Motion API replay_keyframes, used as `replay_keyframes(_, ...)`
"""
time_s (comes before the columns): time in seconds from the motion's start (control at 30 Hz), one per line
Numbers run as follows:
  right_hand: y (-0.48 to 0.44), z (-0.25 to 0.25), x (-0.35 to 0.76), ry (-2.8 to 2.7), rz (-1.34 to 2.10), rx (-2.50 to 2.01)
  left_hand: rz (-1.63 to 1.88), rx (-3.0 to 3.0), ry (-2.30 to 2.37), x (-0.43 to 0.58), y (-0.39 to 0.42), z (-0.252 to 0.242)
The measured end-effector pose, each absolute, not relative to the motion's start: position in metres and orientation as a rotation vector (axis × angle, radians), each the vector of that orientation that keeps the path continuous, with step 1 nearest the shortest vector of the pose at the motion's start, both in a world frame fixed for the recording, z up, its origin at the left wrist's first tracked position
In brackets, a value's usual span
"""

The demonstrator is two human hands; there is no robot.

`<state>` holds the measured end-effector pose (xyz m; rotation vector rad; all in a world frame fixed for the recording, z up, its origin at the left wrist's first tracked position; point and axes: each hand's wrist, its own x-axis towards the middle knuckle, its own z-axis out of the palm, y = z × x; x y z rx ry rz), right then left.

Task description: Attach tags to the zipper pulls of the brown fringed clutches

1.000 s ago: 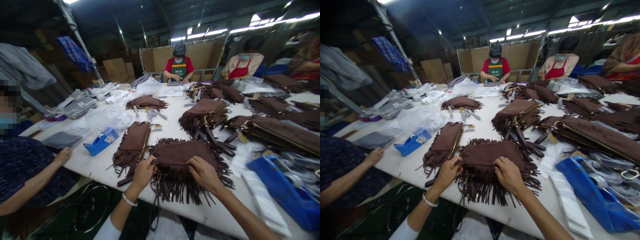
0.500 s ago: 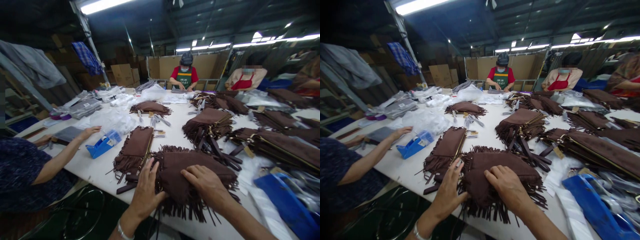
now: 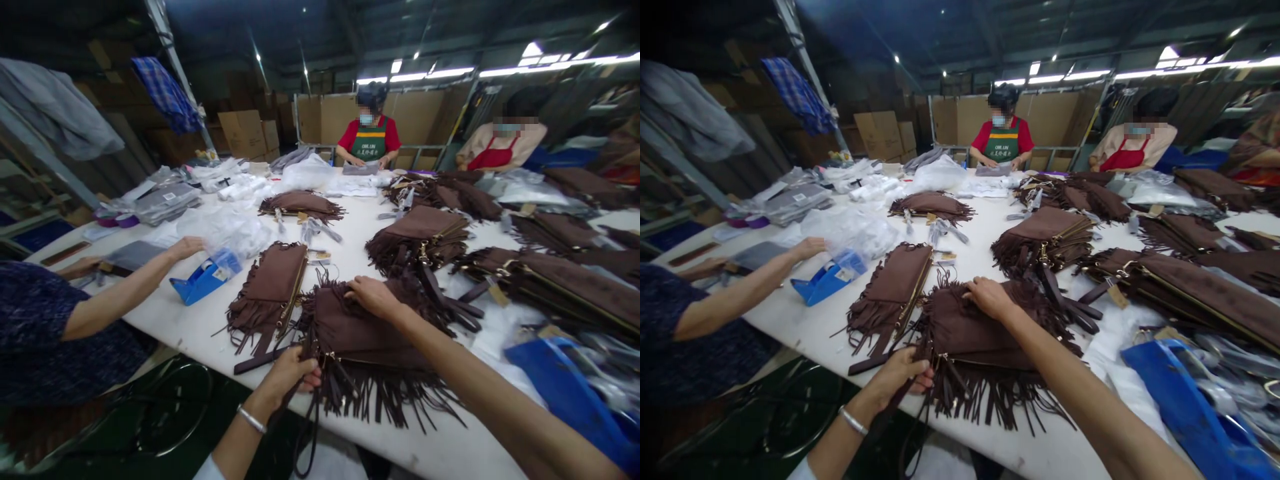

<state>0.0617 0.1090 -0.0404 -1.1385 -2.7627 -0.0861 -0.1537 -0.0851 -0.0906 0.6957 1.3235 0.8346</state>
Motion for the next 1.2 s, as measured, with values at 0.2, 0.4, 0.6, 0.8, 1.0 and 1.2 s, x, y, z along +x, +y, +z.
replay_keyframes(0.2,0.091,-0.088,0.092,-2.586,-0.126,-1.3,0.825,0.661,1.471,-0.176,-0.109,-0.112)
replay_keyframes(0.4,0.089,-0.098,0.132,-2.322,-0.254,-1.716,1.016,0.628,1.521,-0.15,-0.097,-0.119)
replay_keyframes(0.6,0.096,-0.088,0.143,-2.243,-0.145,-1.966,1.04,0.726,1.404,-0.13,-0.081,-0.087)
replay_keyframes(0.8,0.088,-0.067,0.163,-2.351,-0.049,-1.807,0.999,0.703,1.178,-0.148,-0.091,-0.064)
replay_keyframes(1.0,0.052,-0.087,0.174,-2.262,-0.152,-1.669,0.844,1.269,1.757,-0.157,-0.104,-0.103)
replay_keyframes(1.2,0.032,-0.092,0.16,-2.151,-0.247,-1.701,0.651,2.447,1.661,-0.124,-0.093,-0.091)
